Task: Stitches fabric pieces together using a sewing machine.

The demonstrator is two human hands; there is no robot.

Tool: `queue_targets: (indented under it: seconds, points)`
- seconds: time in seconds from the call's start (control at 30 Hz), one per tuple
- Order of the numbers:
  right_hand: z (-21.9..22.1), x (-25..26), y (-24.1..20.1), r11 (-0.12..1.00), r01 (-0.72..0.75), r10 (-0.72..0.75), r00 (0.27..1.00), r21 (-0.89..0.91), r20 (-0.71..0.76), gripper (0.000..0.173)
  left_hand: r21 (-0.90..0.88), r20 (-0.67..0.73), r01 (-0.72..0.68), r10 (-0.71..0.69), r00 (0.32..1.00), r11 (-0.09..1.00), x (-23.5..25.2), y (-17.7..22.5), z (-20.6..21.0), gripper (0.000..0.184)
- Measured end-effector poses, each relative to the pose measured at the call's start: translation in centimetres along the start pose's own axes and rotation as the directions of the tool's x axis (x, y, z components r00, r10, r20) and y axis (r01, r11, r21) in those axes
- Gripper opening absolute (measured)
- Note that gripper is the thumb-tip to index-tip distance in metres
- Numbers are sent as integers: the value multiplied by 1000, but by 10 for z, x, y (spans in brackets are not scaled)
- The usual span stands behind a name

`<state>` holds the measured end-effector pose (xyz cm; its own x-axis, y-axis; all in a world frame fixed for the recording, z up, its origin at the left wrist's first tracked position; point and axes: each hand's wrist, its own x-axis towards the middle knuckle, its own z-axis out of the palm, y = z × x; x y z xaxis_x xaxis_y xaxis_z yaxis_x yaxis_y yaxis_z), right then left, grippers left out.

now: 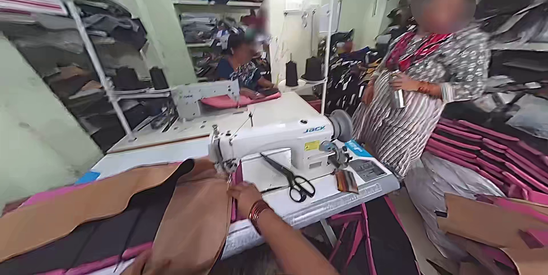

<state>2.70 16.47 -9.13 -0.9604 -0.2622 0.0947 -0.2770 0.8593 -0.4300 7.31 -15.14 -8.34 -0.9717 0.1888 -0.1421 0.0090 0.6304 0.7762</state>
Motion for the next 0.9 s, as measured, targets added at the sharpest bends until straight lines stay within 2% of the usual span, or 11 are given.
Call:
queue_targets:
  seconds: [0.07, 0.13, 0.23, 0.37, 0.47, 0.57, 0.63, 0.7, 0.77, 0.83, 0.9]
  points:
    - [3, 2, 0, 1000, -1, 1, 1000, 0, -4, 50, 76, -120, -55, 64, 991, 996, 2, 2, -3, 44]
    - [5, 4, 3, 1000, -10, 10, 1000, 6, -12, 51, 173, -262, -105, 148, 954, 979, 15, 8, -8, 37]
    - [6, 6, 4, 999, -24, 25, 999, 26, -25, 50, 294, -334, -128, 228, 915, 947, 42, 24, -26, 33]
    - [1, 6, 2, 999, -44, 44, 999, 31, -9, 51, 360, -382, -183, 323, 866, 915, 89, 42, -44, 28]
    - [1, 5, 3, 997, -56, 57, 998, 47, -1, 51, 376, -322, -214, 344, 882, 901, 118, 50, -52, 29]
    - [4, 3, 6, 996, -23, 27, 998, 85, -51, 49, 302, -208, -60, 127, 970, 951, 124, 54, -56, 34]
    - [7, 2, 11, 992, 43, -28, 991, 120, -128, 48, 212, -119, 40, -15, 993, 976, 114, 50, -55, 34]
    - [13, 1, 15, 982, 114, -80, 973, 151, -217, 46, 122, -46, 98, -94, 995, 988, 97, 40, -48, 31]
    - [15, -2, 16, 977, 136, -93, 965, 167, -246, 45, 55, 20, 155, -157, 987, 986, 80, 33, -35, 33]
    - [14, -1, 15, 976, 141, -94, 960, 168, -263, 45, -2, 70, 197, -196, 978, 980, 69, 31, -23, 41]
    - [15, 0, 15, 976, 156, -106, 951, 153, -290, 44, -68, 152, 191, -178, 972, 979, 60, 31, -19, 53]
